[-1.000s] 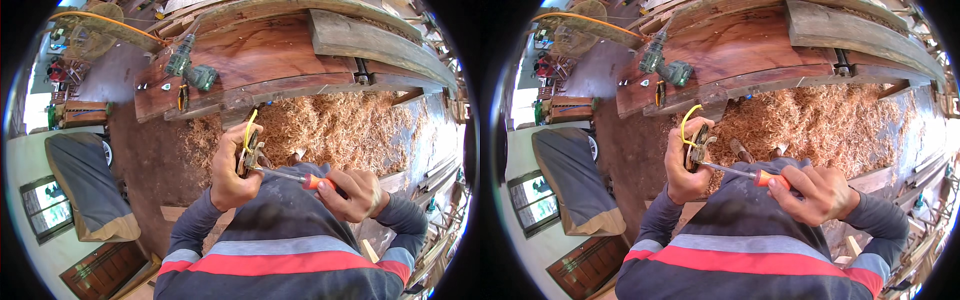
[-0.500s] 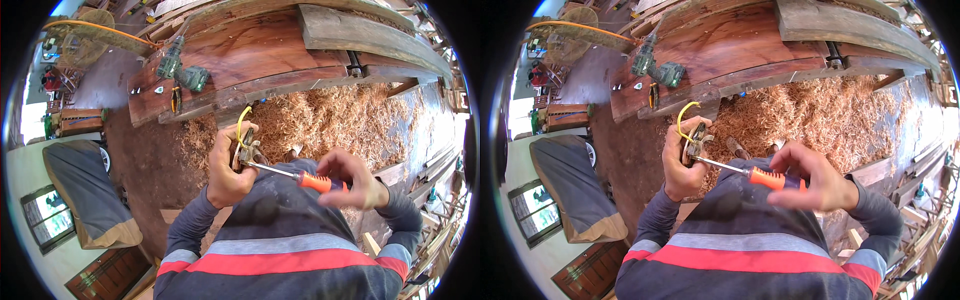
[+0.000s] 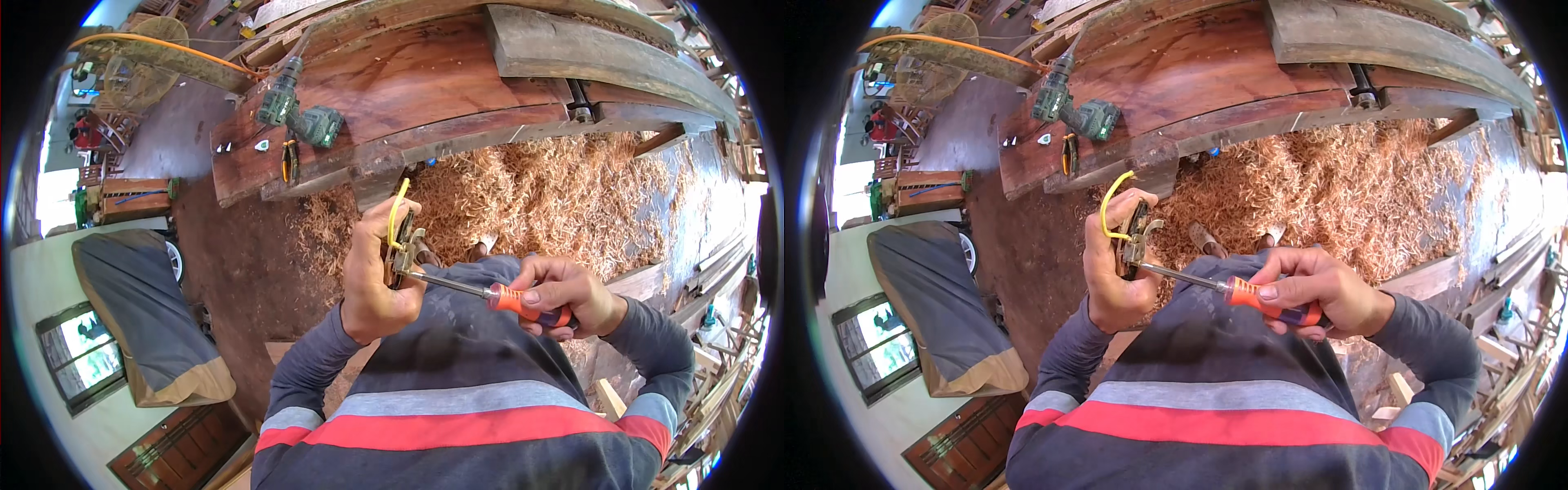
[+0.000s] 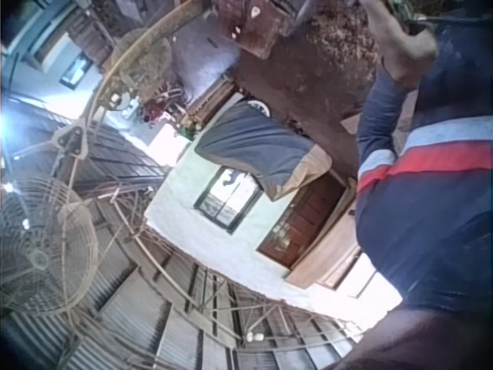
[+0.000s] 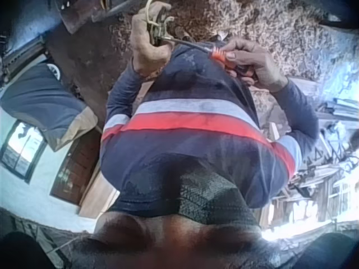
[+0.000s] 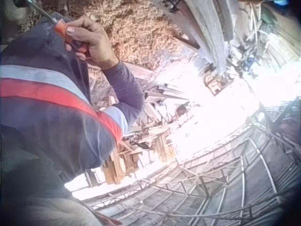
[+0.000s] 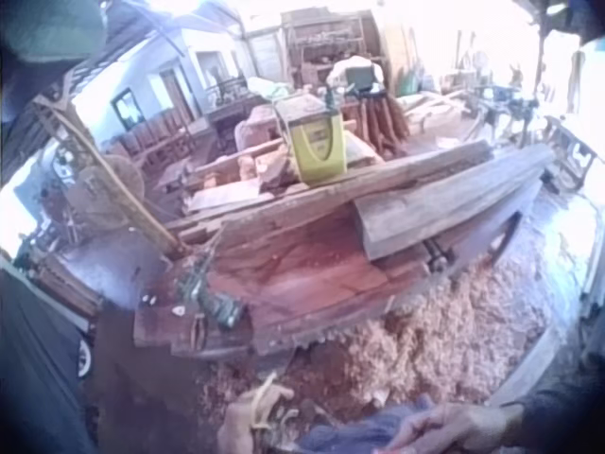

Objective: The person cuts a small wooden part using a band saw, applies glue to it, and uses a drill and a screwdriver to fasten the component together.

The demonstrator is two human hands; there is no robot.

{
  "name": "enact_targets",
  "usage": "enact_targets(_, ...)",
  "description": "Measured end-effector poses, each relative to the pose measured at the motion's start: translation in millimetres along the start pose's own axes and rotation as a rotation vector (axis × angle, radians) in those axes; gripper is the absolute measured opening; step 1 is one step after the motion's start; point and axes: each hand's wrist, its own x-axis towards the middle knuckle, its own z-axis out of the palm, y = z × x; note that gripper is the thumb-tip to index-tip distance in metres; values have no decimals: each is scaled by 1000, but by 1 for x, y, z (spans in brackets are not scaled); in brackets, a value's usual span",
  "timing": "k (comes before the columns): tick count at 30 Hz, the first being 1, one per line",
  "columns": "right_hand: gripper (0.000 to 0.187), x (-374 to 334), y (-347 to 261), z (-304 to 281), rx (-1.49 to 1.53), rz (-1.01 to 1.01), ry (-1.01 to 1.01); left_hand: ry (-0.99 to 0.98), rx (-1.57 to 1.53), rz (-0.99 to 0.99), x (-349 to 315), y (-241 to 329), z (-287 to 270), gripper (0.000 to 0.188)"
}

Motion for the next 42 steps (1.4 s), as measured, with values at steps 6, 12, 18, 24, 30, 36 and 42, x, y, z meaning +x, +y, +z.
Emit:
enact_targets(6,26,-2,0,5,-201,-226,47,-6,-126,-26,-5,3,-2,60)
enact_targets(12,40,-7,8,-1,-1273,-1002,187,89,10,61,-8,6,2,62)
enact_targets(18,23,-15,24,12,-222,-442,58,110,-1,46,-9,5,14,61)
enact_targets(24,33,-10,-2,-6,311,240,-103,80,-38,7,-4,4,11,61)
enact_targets(30,47,-5,13,-14,-1254,-942,159,106,-113,-154,0,4,10,61)
enact_targets(36,37,-6,22,-8,-471,-487,49,106,-2,-15,5,2,17,68)
enact_targets(42,28,2,-1,-22,574,539,-121,80,-9,-27,1,-7,20,68)
